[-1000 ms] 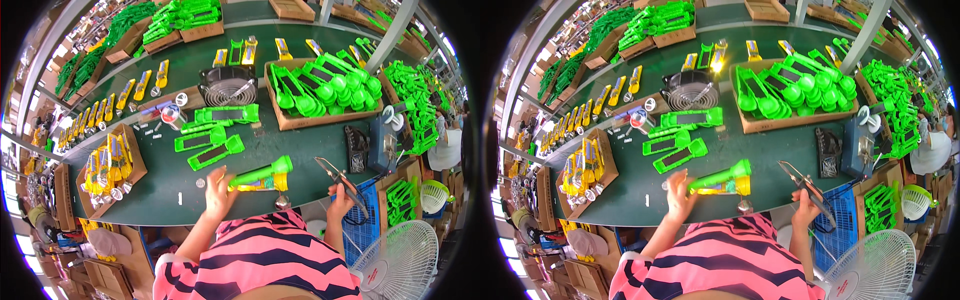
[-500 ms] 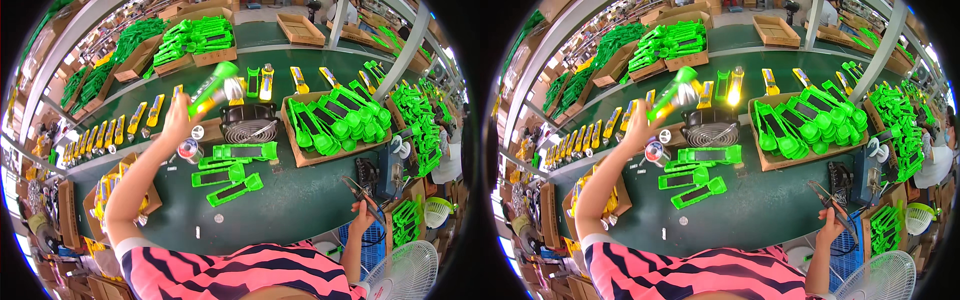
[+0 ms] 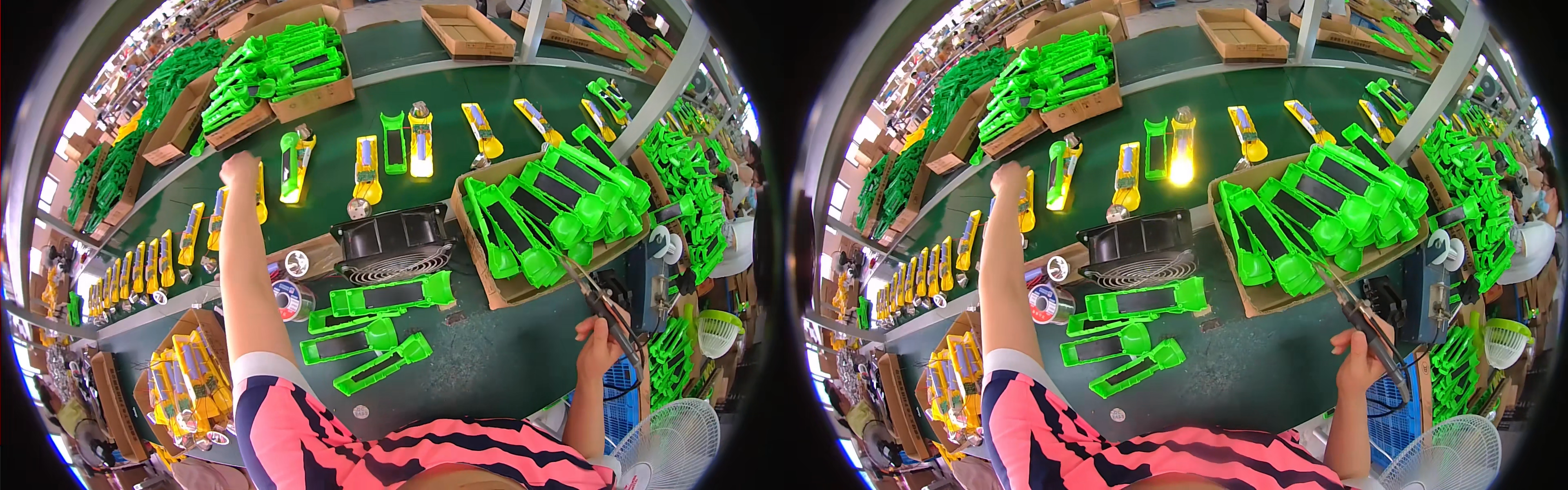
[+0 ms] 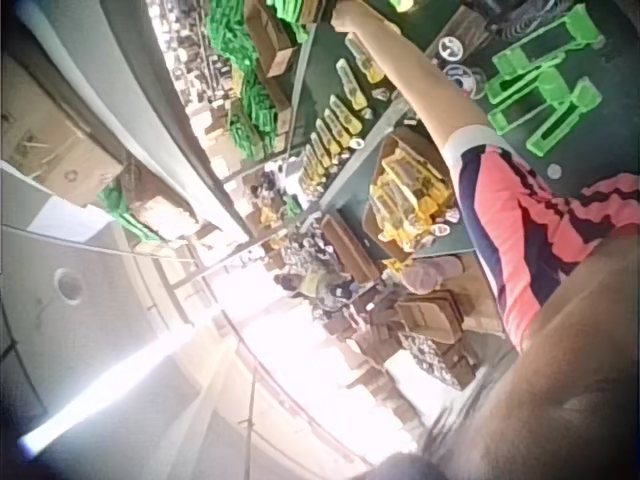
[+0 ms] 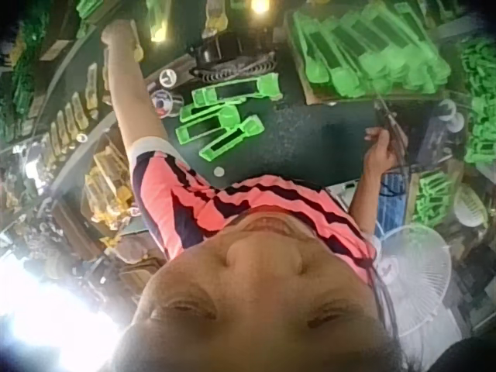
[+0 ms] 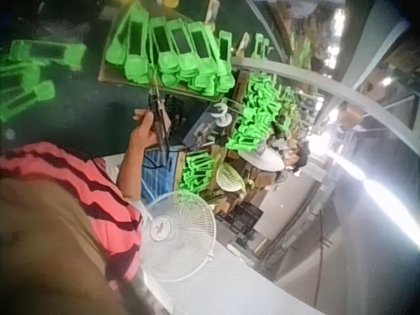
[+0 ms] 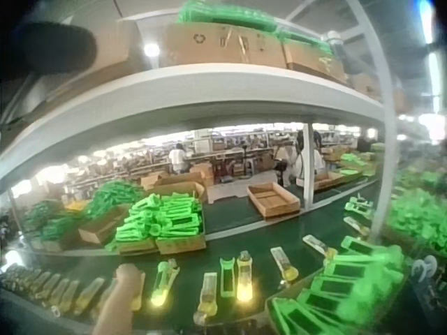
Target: The person solders electronic components and wires into plastic flashlight casings using a soldering iron, tests the flashlights, and places assembled flashlights onto a conveyor belt.
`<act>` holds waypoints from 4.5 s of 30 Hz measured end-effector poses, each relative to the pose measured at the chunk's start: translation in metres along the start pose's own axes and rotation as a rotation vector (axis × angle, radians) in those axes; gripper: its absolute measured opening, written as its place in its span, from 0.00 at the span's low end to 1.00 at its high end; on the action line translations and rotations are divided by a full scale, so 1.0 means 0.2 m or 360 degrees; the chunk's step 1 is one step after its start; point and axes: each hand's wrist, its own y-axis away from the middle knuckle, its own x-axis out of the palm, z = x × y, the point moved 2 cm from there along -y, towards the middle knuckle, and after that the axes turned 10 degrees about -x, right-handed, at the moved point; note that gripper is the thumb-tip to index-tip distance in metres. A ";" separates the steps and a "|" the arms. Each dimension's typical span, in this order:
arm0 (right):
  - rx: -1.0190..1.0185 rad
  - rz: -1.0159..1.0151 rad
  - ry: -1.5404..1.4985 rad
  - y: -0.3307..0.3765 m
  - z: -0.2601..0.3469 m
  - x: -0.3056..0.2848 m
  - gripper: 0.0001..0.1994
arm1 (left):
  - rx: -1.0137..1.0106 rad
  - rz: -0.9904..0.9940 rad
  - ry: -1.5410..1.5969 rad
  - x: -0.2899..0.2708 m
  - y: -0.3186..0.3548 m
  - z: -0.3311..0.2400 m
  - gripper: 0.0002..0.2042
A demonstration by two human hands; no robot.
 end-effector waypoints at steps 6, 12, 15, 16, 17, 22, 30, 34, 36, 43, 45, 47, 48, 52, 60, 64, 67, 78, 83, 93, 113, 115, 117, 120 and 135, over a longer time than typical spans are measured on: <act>-0.0075 0.0157 -0.0048 -0.06 -0.08 0.11 0.15 | -0.0097 -0.0535 0.0241 0.19 0.06 0.00 0.20; -0.0049 0.0196 -0.0018 -0.05 -0.04 0.10 0.14 | 0.0290 0.0004 0.0335 0.13 0.22 -0.23 0.35; -0.0093 0.0240 0.0014 0.00 -0.04 0.06 0.13 | 0.0199 0.0007 0.0521 0.29 0.27 -0.18 0.36; -0.0080 0.0200 -0.0064 0.02 -0.03 0.06 0.12 | 0.0143 -0.0064 0.0686 0.30 0.24 -0.10 0.35; -0.0092 0.0218 -0.0087 0.05 0.00 0.05 0.12 | 0.0154 -0.0089 0.0984 0.32 0.19 0.01 0.30; 0.0026 0.0157 -0.0015 0.19 -0.02 -0.15 0.12 | 0.0822 -0.0065 0.1133 -0.46 0.87 -0.08 0.21; -0.0033 0.0140 -0.0268 0.31 0.05 -0.23 0.14 | 0.2349 0.0478 0.1079 -0.32 2.19 0.13 0.20; 0.0002 0.0301 -0.0254 0.36 0.06 -0.18 0.12 | 0.2267 0.0821 0.0924 -0.02 2.34 0.13 0.20; 0.0043 0.0507 -0.0252 0.39 0.04 -0.14 0.10 | 0.2001 0.1169 0.1015 0.00 2.29 0.11 0.21; -0.0323 0.1088 0.0004 0.38 0.00 -0.06 0.17 | 0.0999 0.0322 0.1658 -0.21 2.25 0.17 0.06; -0.0389 0.1210 0.0093 0.39 -0.01 -0.06 0.21 | 0.1022 0.0332 0.1528 -0.21 2.33 0.23 0.04; -0.0250 0.1217 -0.0100 0.40 -0.02 -0.05 0.24 | 0.1521 0.0014 0.1074 -0.19 2.40 0.20 0.06; -0.0326 0.1279 -0.0038 0.41 -0.03 -0.05 0.26 | 0.1487 0.0020 0.1010 -0.15 2.42 0.20 0.04; -0.0223 0.1286 0.0006 0.42 -0.06 -0.05 0.27 | 0.1356 -0.0109 0.0982 -0.09 2.45 0.15 0.03; -0.0173 0.1238 -0.0024 0.44 -0.09 -0.06 0.28 | 0.1068 0.0096 0.0823 0.05 2.43 0.00 0.08; -0.0048 0.1257 -0.0064 0.44 -0.10 -0.06 0.28 | 0.1070 0.0202 0.1015 0.06 2.40 0.03 0.06; -0.0122 0.1240 -0.0073 0.44 -0.11 -0.06 0.28 | 0.0965 0.0237 0.1099 0.04 2.43 0.03 0.06; -0.0079 0.1242 -0.0085 0.45 -0.10 -0.06 0.29 | 0.1132 0.0070 0.0899 0.08 2.45 0.04 0.07; -0.0104 0.1229 -0.0090 0.46 -0.12 -0.07 0.29 | 0.1200 -0.0019 0.0935 -0.08 2.53 -0.02 0.07; -0.0161 0.1252 -0.0038 0.47 -0.13 -0.07 0.28 | 0.1347 0.0423 0.1161 0.04 2.67 -0.11 0.04; -0.0014 0.1238 -0.0100 0.43 -0.08 -0.05 0.27 | 0.1626 0.0760 0.0418 -0.11 2.34 0.11 0.57; -0.0027 0.1219 -0.0097 0.44 -0.09 -0.04 0.27 | 0.1727 0.0622 0.0303 -0.07 2.35 0.11 0.60; -0.0022 0.1220 -0.0093 0.44 -0.09 -0.05 0.28 | 0.1730 0.0612 0.0340 -0.06 2.35 0.11 0.60; -0.0061 0.1236 -0.0058 0.44 -0.10 -0.05 0.28 | 0.1725 0.0594 0.0384 -0.05 2.35 0.12 0.60; -0.0106 0.1229 -0.0002 0.45 -0.09 -0.06 0.28 | 0.1744 0.0483 0.0407 -0.06 2.37 0.13 0.57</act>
